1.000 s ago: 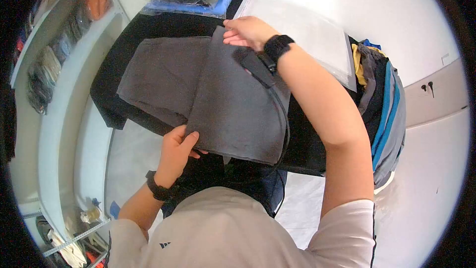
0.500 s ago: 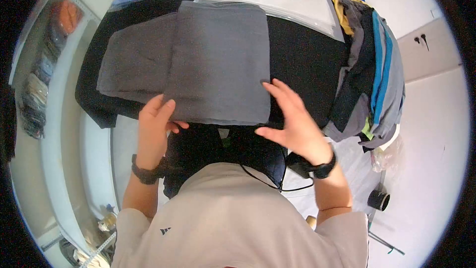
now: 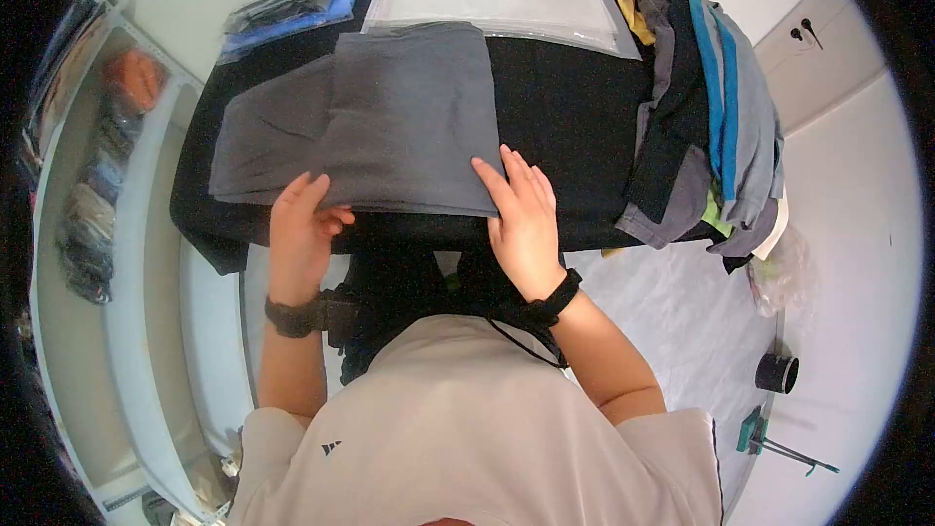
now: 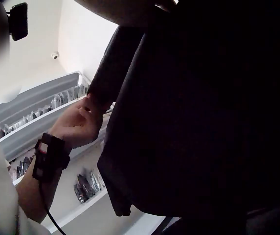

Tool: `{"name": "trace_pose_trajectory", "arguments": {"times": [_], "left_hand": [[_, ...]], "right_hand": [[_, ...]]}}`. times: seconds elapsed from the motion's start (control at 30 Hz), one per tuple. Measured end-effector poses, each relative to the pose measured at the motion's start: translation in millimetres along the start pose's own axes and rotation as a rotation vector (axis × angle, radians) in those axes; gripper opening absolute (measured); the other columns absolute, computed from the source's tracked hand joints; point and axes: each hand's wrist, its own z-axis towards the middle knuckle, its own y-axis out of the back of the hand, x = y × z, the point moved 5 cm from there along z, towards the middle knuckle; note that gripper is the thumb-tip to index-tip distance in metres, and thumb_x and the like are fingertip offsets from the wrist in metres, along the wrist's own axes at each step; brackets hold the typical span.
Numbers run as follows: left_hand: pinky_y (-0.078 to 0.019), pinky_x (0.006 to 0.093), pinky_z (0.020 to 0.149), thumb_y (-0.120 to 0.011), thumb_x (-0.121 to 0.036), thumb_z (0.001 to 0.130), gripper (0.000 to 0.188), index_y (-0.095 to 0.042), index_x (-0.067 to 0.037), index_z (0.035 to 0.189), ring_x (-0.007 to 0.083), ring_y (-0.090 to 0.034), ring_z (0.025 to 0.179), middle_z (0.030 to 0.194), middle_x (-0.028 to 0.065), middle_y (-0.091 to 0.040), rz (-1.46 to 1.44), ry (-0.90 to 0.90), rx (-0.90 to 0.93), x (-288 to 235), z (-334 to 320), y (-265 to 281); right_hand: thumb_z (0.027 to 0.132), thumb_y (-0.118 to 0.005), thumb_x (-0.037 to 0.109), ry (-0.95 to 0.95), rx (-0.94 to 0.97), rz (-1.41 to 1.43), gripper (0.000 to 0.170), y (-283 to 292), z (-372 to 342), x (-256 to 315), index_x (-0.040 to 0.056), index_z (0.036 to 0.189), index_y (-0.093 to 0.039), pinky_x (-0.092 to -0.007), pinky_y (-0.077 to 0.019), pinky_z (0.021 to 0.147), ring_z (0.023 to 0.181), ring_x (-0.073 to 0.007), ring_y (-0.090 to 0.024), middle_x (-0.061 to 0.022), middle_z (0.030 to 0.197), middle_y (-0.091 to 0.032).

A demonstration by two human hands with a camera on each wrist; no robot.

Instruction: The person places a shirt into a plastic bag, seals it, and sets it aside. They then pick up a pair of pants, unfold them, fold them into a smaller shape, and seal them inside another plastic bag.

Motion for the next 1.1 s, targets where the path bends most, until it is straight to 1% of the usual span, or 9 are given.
{"name": "trace_pose_trajectory", "arguments": {"times": [0.27,0.43,0.5,0.6,0.73,0.8,0.93,1.03,1.1], "left_hand": [[-0.0428,0.0220,0.046,-0.058,-0.014,0.088,0.026,-0.048,0.003,0.106,0.0136,-0.057,0.049,0.069,0.0080,-0.060,0.395,-0.060,-0.130,28.0,-6.2,20.8],[-0.0410,0.0227,0.043,-0.061,-0.012,0.086,0.023,-0.049,-0.001,0.102,0.0116,-0.055,0.047,0.062,0.0060,-0.056,0.353,0.022,-0.216,22.2,-12.1,28.9],[-0.0403,0.0233,0.041,-0.063,-0.012,0.085,0.017,-0.051,-0.002,0.090,0.0104,-0.052,0.043,0.059,0.0051,-0.056,0.574,-0.190,-0.310,4.3,-9.5,47.5],[-0.0445,0.0303,0.064,-0.068,-0.012,0.080,0.019,-0.054,-0.003,0.087,0.0157,-0.054,0.071,0.079,0.0068,-0.057,0.970,-0.627,-0.617,-46.5,-6.4,90.7],[-0.0453,0.0380,0.080,-0.069,-0.029,0.079,0.041,-0.058,0.003,0.102,0.0306,-0.057,0.092,0.101,0.0177,-0.058,1.306,-0.674,-0.838,-74.8,20.6,136.6],[-0.0451,0.0406,0.085,-0.069,-0.043,0.075,0.061,-0.057,0.007,0.109,0.0347,-0.058,0.097,0.105,0.0234,-0.059,1.306,-0.302,-0.762,-72.0,43.6,155.6],[-0.0460,0.0387,0.085,-0.071,-0.047,0.071,0.070,-0.057,0.012,0.107,0.0340,-0.060,0.098,0.106,0.0267,-0.061,1.147,-0.121,-0.560,-82.9,67.3,155.7],[-0.0474,0.0343,0.080,-0.072,-0.036,0.071,0.060,-0.058,0.012,0.103,0.0270,-0.062,0.091,0.101,0.0215,-0.064,1.051,0.113,-0.364,-86.9,72.7,143.3],[-0.0478,0.0335,0.078,-0.072,-0.031,0.072,0.054,-0.058,0.011,0.103,0.0250,-0.062,0.089,0.099,0.0191,-0.064,0.954,0.100,-0.263,-77.6,86.8,157.3]], "right_hand": [[0.064,-0.059,-0.006,0.107,0.053,0.014,0.059,3.2,-5.6,-3.7,0.0128,0.120,-0.058,-0.0452,-0.0316,0.104,0.124,-0.0348,-0.043,-0.0211,0.137,-0.041],[0.064,-0.058,-0.006,0.172,0.096,0.030,0.055,3.4,-6.4,-3.8,0.0109,0.117,-0.061,-0.0443,-0.0323,0.103,0.124,-0.0319,-0.044,-0.0161,0.138,-0.043],[0.065,-0.057,-0.006,0.189,0.086,0.052,0.055,3.6,-6.7,-2.5,0.0101,0.117,-0.061,-0.0444,-0.0322,0.103,0.124,-0.0317,-0.044,-0.0149,0.136,-0.045],[0.065,-0.056,-0.006,0.146,0.111,0.033,0.054,4.6,-6.4,-1.2,0.0096,0.117,-0.061,-0.0441,-0.0315,0.103,0.126,-0.0309,-0.043,-0.0146,0.135,-0.046],[0.066,-0.056,-0.005,0.156,0.096,0.028,0.054,3.0,-7.1,-1.8,0.0101,0.117,-0.060,-0.0443,-0.0311,0.103,0.126,-0.0312,-0.042,-0.0144,0.136,-0.045],[0.065,-0.056,-0.005,0.143,0.091,0.028,0.054,3.5,-7.3,-1.0,0.0096,0.117,-0.060,-0.0454,-0.0304,0.104,0.126,-0.0318,-0.042,-0.0146,0.136,-0.045],[0.070,-0.060,0.001,0.130,0.118,0.028,0.048,13.1,-2.4,3.7,0.0093,0.117,-0.060,-0.0467,-0.0297,0.104,0.127,-0.0326,-0.041,-0.0144,0.136,-0.045],[0.075,-0.064,0.012,0.139,0.257,0.050,0.045,38.4,23.9,22.5,0.0083,0.120,-0.057,-0.0474,-0.0298,0.104,0.127,-0.0334,-0.040,-0.0166,0.134,-0.046],[0.077,-0.068,0.025,0.355,0.385,0.025,0.051,47.0,53.1,48.7,0.0071,0.123,-0.054,-0.0482,-0.0288,0.105,0.128,-0.0349,-0.038,-0.0201,0.133,-0.045]]}}
